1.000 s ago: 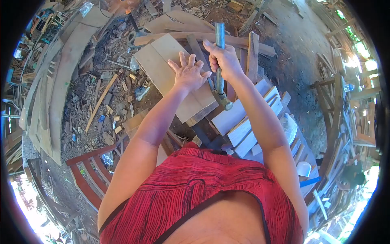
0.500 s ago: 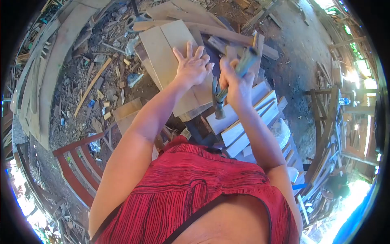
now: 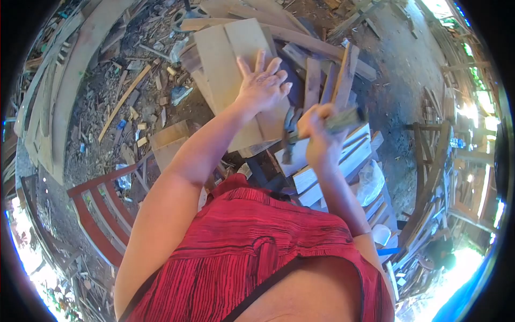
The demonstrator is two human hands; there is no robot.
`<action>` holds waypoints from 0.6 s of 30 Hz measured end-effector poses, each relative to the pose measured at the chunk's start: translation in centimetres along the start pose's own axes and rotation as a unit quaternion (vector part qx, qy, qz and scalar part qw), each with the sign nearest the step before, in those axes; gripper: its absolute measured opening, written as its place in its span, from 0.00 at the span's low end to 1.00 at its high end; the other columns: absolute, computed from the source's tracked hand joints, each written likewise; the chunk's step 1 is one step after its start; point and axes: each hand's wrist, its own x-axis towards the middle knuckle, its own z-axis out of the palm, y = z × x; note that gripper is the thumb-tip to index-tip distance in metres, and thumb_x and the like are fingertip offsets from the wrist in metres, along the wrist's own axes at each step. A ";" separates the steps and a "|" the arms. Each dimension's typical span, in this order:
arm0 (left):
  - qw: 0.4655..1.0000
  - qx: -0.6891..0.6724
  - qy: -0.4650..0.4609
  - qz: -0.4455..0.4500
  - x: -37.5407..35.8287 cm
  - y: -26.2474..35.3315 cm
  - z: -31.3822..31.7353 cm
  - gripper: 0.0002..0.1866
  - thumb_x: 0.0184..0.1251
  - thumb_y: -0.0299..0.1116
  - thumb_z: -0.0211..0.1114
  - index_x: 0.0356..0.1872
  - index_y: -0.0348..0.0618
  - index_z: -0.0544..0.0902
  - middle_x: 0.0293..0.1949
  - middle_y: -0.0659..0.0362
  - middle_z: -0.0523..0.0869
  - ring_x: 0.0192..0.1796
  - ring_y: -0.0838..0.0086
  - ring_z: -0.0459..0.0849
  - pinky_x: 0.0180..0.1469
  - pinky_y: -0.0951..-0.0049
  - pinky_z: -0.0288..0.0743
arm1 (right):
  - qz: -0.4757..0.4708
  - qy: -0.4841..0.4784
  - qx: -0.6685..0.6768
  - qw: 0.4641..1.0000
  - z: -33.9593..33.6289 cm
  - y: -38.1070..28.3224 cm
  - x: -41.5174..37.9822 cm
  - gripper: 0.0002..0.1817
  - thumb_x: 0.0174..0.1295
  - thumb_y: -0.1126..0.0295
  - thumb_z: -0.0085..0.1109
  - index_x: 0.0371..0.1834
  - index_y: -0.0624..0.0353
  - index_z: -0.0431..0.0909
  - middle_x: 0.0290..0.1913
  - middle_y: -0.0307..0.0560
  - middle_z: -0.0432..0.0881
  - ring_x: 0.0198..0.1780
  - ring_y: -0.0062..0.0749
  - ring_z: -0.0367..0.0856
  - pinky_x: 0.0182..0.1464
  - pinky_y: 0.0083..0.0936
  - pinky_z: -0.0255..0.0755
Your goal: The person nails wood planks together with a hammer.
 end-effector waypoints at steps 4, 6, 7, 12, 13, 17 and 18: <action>0.999 0.020 -0.028 -0.007 1.0 0.3 -0.2 0.21 0.73 0.51 0.47 0.54 0.50 0.77 0.72 0.57 0.61 0.77 0.45 0.44 0.63 0.17 0.35 | 0.068 0.052 0.017 0.996 -0.5 -0.5 1.6 0.17 0.62 0.66 0.66 0.19 0.56 0.71 0.17 0.35 0.72 0.18 0.17 0.68 0.22 0.18 0.59; 0.999 0.027 -0.031 -0.008 1.0 0.3 -0.2 0.21 0.73 0.51 0.46 0.54 0.51 0.77 0.72 0.57 0.61 0.77 0.45 0.44 0.63 0.17 0.35 | 0.089 0.050 0.023 0.995 -0.5 0.1 2.0 0.18 0.62 0.64 0.66 0.19 0.56 0.71 0.16 0.36 0.72 0.17 0.17 0.67 0.22 0.19 0.59; 0.999 0.037 -0.028 -0.005 0.9 0.3 -0.1 0.21 0.74 0.51 0.46 0.54 0.51 0.78 0.72 0.58 0.61 0.77 0.45 0.43 0.63 0.17 0.35 | 0.109 0.058 -0.002 0.992 -0.7 0.6 3.6 0.19 0.62 0.61 0.66 0.18 0.56 0.70 0.16 0.37 0.71 0.17 0.18 0.67 0.21 0.19 0.59; 1.000 0.015 -0.026 -0.006 0.7 0.4 -0.4 0.20 0.75 0.50 0.44 0.55 0.53 0.77 0.72 0.58 0.61 0.77 0.46 0.44 0.65 0.20 0.33 | 0.271 0.121 0.046 0.954 -2.6 2.5 11.0 0.25 0.59 0.53 0.68 0.16 0.52 0.65 0.14 0.38 0.65 0.15 0.24 0.63 0.20 0.24 0.55; 0.999 0.011 -0.029 -0.007 0.7 0.5 -0.4 0.20 0.75 0.50 0.43 0.55 0.53 0.77 0.72 0.58 0.61 0.77 0.47 0.44 0.65 0.20 0.33 | 0.317 0.134 0.055 0.937 -2.7 2.7 11.7 0.26 0.58 0.52 0.69 0.15 0.49 0.63 0.14 0.37 0.63 0.15 0.24 0.61 0.21 0.25 0.53; 1.000 0.013 -0.023 -0.006 0.6 0.5 -0.4 0.20 0.76 0.49 0.42 0.55 0.54 0.77 0.72 0.58 0.61 0.77 0.47 0.45 0.66 0.21 0.32 | 0.343 0.146 0.043 0.927 -2.5 3.2 12.4 0.25 0.57 0.52 0.70 0.16 0.49 0.63 0.15 0.37 0.63 0.15 0.24 0.61 0.21 0.25 0.54; 1.000 0.013 -0.024 -0.007 0.6 0.5 -0.4 0.20 0.75 0.49 0.43 0.55 0.54 0.78 0.72 0.58 0.61 0.77 0.47 0.45 0.66 0.21 0.33 | 0.343 0.147 0.043 0.927 -2.5 3.2 12.3 0.25 0.57 0.52 0.70 0.16 0.49 0.63 0.15 0.37 0.63 0.15 0.24 0.61 0.21 0.25 0.54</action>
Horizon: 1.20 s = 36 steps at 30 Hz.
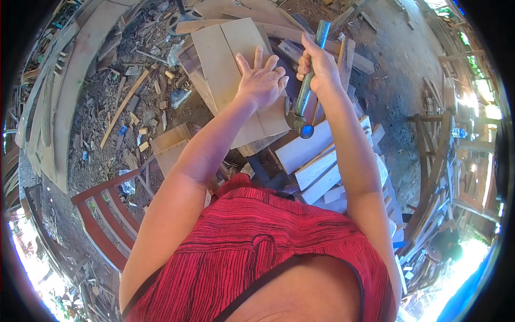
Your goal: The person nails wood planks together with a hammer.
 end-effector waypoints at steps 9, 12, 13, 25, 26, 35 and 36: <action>0.999 0.004 0.034 0.011 0.4 -0.3 1.2 0.18 0.72 0.48 0.48 0.52 0.53 0.80 0.71 0.58 0.63 0.77 0.48 0.46 0.63 0.17 0.35 | -0.278 -0.093 -0.106 0.950 -0.7 4.8 -12.0 0.13 0.66 0.70 0.58 0.22 0.57 0.71 0.16 0.37 0.70 0.19 0.18 0.66 0.25 0.18 0.59; 1.000 0.010 0.028 0.011 1.2 0.5 0.9 0.16 0.71 0.47 0.52 0.51 0.54 0.79 0.70 0.59 0.64 0.77 0.48 0.47 0.62 0.16 0.37 | -0.289 -0.106 -0.094 0.947 -1.6 3.8 -11.2 0.15 0.67 0.67 0.59 0.22 0.57 0.70 0.16 0.38 0.71 0.19 0.18 0.65 0.26 0.18 0.59; 1.000 0.015 0.020 0.005 0.9 0.3 0.8 0.16 0.71 0.47 0.52 0.51 0.53 0.80 0.70 0.59 0.64 0.77 0.49 0.47 0.63 0.17 0.37 | -0.272 -0.114 -0.094 0.951 -1.6 3.5 -10.9 0.16 0.67 0.65 0.59 0.21 0.57 0.69 0.16 0.37 0.70 0.19 0.19 0.65 0.25 0.19 0.59; 1.000 -0.002 0.028 0.007 0.6 0.4 0.8 0.18 0.72 0.48 0.48 0.51 0.53 0.80 0.68 0.58 0.65 0.77 0.48 0.45 0.64 0.18 0.34 | -0.072 -0.052 0.083 0.993 -2.4 0.0 -2.4 0.26 0.58 0.55 0.70 0.15 0.54 0.64 0.15 0.41 0.65 0.14 0.27 0.65 0.18 0.26 0.58; 1.000 -0.002 0.029 0.008 0.6 0.5 0.3 0.18 0.72 0.48 0.48 0.51 0.53 0.80 0.68 0.58 0.65 0.77 0.48 0.45 0.64 0.18 0.34 | -0.066 -0.054 0.076 0.993 -2.3 -0.1 -2.3 0.26 0.58 0.55 0.70 0.15 0.54 0.64 0.15 0.41 0.65 0.14 0.27 0.65 0.18 0.26 0.57; 0.999 0.004 0.031 0.007 1.0 0.1 1.2 0.17 0.70 0.47 0.50 0.49 0.52 0.81 0.68 0.58 0.66 0.77 0.48 0.48 0.64 0.18 0.36 | -0.243 -0.032 -0.096 0.965 -0.6 4.6 -6.9 0.21 0.63 0.59 0.65 0.17 0.53 0.68 0.16 0.33 0.68 0.17 0.18 0.65 0.20 0.19 0.57; 0.998 0.006 0.051 0.023 0.8 0.0 1.2 0.17 0.69 0.47 0.50 0.49 0.52 0.81 0.68 0.59 0.67 0.77 0.48 0.48 0.63 0.17 0.36 | -0.321 -0.084 -0.108 0.937 0.2 5.7 -10.1 0.19 0.64 0.62 0.65 0.18 0.54 0.69 0.17 0.33 0.70 0.17 0.17 0.66 0.20 0.18 0.57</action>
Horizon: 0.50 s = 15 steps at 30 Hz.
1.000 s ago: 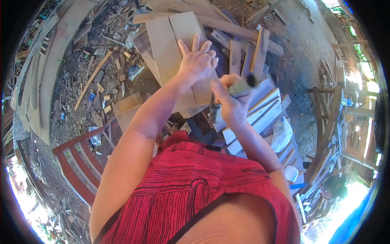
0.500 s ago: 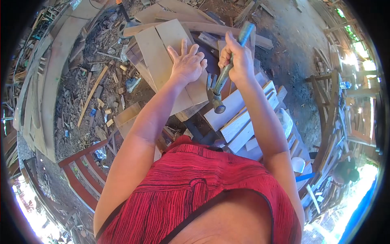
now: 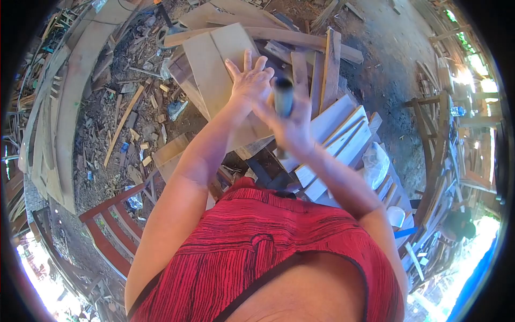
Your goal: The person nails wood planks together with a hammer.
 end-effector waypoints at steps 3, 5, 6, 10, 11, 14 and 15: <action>1.000 0.006 0.010 0.011 -0.7 -0.2 0.4 0.17 0.69 0.47 0.51 0.48 0.52 0.81 0.67 0.59 0.67 0.77 0.48 0.49 0.62 0.16 0.37 | -0.045 -0.037 0.011 0.998 0.5 -1.7 -1.6 0.17 0.64 0.64 0.65 0.20 0.55 0.72 0.17 0.34 0.72 0.17 0.16 0.67 0.19 0.17 0.57; 1.000 0.008 0.012 0.017 0.3 0.2 0.6 0.17 0.68 0.48 0.51 0.48 0.53 0.82 0.68 0.58 0.68 0.77 0.48 0.48 0.61 0.16 0.38 | -0.021 -0.018 0.021 0.999 -0.4 -1.9 -0.8 0.17 0.63 0.64 0.66 0.20 0.56 0.72 0.17 0.34 0.73 0.16 0.15 0.67 0.19 0.18 0.57; 1.000 -0.003 0.017 0.011 0.5 0.3 0.8 0.18 0.68 0.48 0.51 0.49 0.52 0.82 0.69 0.58 0.67 0.77 0.48 0.48 0.62 0.16 0.36 | 0.009 -0.020 0.012 1.000 -1.1 -1.8 -0.2 0.19 0.64 0.62 0.65 0.19 0.55 0.71 0.15 0.35 0.71 0.15 0.17 0.66 0.19 0.18 0.58; 1.000 -0.004 -0.011 0.003 0.4 0.6 0.3 0.18 0.69 0.48 0.51 0.49 0.52 0.82 0.69 0.57 0.66 0.77 0.48 0.47 0.64 0.17 0.33 | 0.145 0.083 0.174 0.970 -5.1 -0.3 4.5 0.17 0.60 0.60 0.69 0.22 0.58 0.75 0.14 0.39 0.71 0.15 0.21 0.70 0.18 0.22 0.63; 1.000 -0.005 -0.021 -0.005 0.3 0.8 0.0 0.18 0.69 0.48 0.51 0.49 0.52 0.82 0.69 0.58 0.66 0.77 0.48 0.47 0.64 0.17 0.33 | 0.141 0.088 0.180 0.970 -5.7 -0.1 5.2 0.17 0.60 0.60 0.69 0.22 0.58 0.75 0.14 0.39 0.71 0.15 0.21 0.70 0.18 0.22 0.63; 0.999 -0.007 -0.037 -0.015 0.3 0.8 -0.8 0.18 0.69 0.48 0.51 0.50 0.52 0.81 0.70 0.58 0.66 0.77 0.48 0.46 0.65 0.18 0.33 | 0.186 0.053 0.197 0.961 -6.2 0.1 5.7 0.16 0.61 0.62 0.66 0.20 0.59 0.76 0.15 0.42 0.72 0.14 0.25 0.69 0.16 0.26 0.61; 0.999 -0.013 -0.045 -0.017 0.3 1.0 -0.9 0.19 0.69 0.49 0.51 0.52 0.53 0.81 0.70 0.58 0.65 0.77 0.48 0.46 0.65 0.19 0.32 | 0.159 -0.046 0.164 0.973 -5.9 0.0 5.5 0.18 0.61 0.60 0.65 0.19 0.57 0.73 0.15 0.41 0.71 0.15 0.27 0.69 0.18 0.25 0.62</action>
